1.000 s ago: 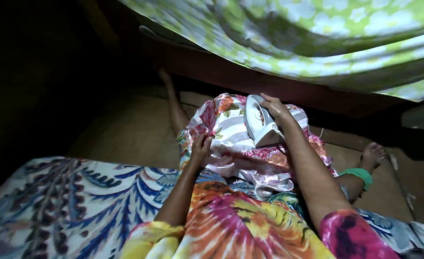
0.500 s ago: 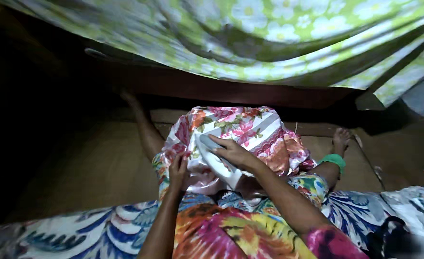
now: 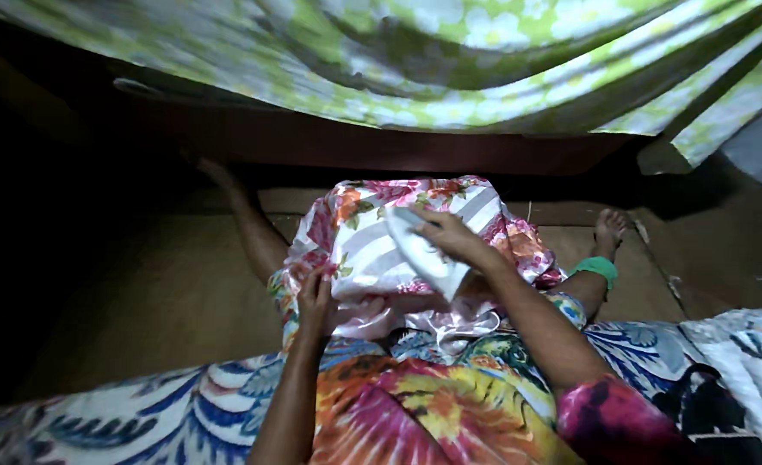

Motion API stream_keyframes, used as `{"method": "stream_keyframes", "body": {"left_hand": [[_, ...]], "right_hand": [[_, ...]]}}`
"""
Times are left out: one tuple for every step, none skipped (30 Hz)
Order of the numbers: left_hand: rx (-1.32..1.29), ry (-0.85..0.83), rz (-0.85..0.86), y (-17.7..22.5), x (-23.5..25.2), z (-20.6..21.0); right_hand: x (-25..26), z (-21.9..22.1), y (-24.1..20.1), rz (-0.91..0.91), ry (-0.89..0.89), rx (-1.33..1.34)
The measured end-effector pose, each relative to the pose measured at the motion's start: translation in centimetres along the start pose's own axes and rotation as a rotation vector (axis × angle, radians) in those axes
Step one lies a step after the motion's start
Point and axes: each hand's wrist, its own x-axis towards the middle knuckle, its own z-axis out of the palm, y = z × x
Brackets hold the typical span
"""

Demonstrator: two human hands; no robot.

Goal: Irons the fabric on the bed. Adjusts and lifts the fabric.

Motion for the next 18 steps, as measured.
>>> {"method": "stream_keyframes", "body": {"left_hand": [[-0.001,-0.007,-0.008,-0.1,0.1,-0.1],[-0.004,-0.011,-0.008,-0.3,0.1,-0.1],[-0.01,-0.013,-0.005,-0.5,0.2,0.0],[-0.015,-0.017,-0.007,-0.5,0.3,0.0],[-0.023,-0.023,-0.013,-0.4,0.3,0.0],[-0.031,-0.026,-0.013,-0.3,0.4,0.0],[-0.035,-0.022,-0.006,-0.4,0.4,0.1],[-0.041,-0.019,0.0,-0.6,0.4,0.1],[-0.047,-0.017,0.002,-0.8,0.4,0.1],[-0.051,-0.014,0.0,-1.0,0.5,0.2],[-0.053,-0.009,-0.003,-1.2,0.5,0.3],[-0.056,-0.005,-0.006,-1.3,0.6,0.4],[-0.061,-0.006,-0.01,-1.4,0.6,0.4],[-0.072,-0.012,-0.021,-1.4,0.6,0.3],[-0.083,-0.021,-0.034,-1.5,0.6,0.3],[-0.088,-0.017,-0.036,-1.7,0.7,0.4],[-0.091,-0.012,-0.029,-2.0,0.8,0.5],[-0.092,-0.013,-0.022,-2.0,1.0,0.5]], "right_hand": [[0.1,-1.5,1.8,-0.008,0.085,-0.023],[1.0,-3.2,3.6,-0.003,0.152,-0.041],[1.6,-4.9,5.2,0.01,0.203,-0.033],[2.2,-6.5,6.7,0.03,0.269,-0.005],[2.6,-7.9,8.0,0.077,0.347,0.022],[2.8,-9.0,8.9,0.139,0.421,0.065],[2.8,-10.0,9.6,0.194,0.465,0.121],[2.7,-10.7,10.0,0.231,0.485,0.191],[2.4,-11.0,10.2,0.249,0.493,0.273],[2.0,-11.0,10.2,0.251,0.489,0.35],[1.6,-10.7,10.0,0.246,0.478,0.403],[0.9,-10.0,9.7,0.239,0.461,0.432],[0.1,-9.0,9.3,0.232,0.423,0.442],[-0.9,-7.8,8.8,0.224,0.381,0.437],[-1.6,-6.6,8.4,0.204,0.327,0.423],[-2.0,-5.3,7.7,0.172,0.271,0.408],[-2.1,-3.8,7.1,0.134,0.22,0.401],[-2.2,-2.3,6.2,0.103,0.159,0.403]]}}
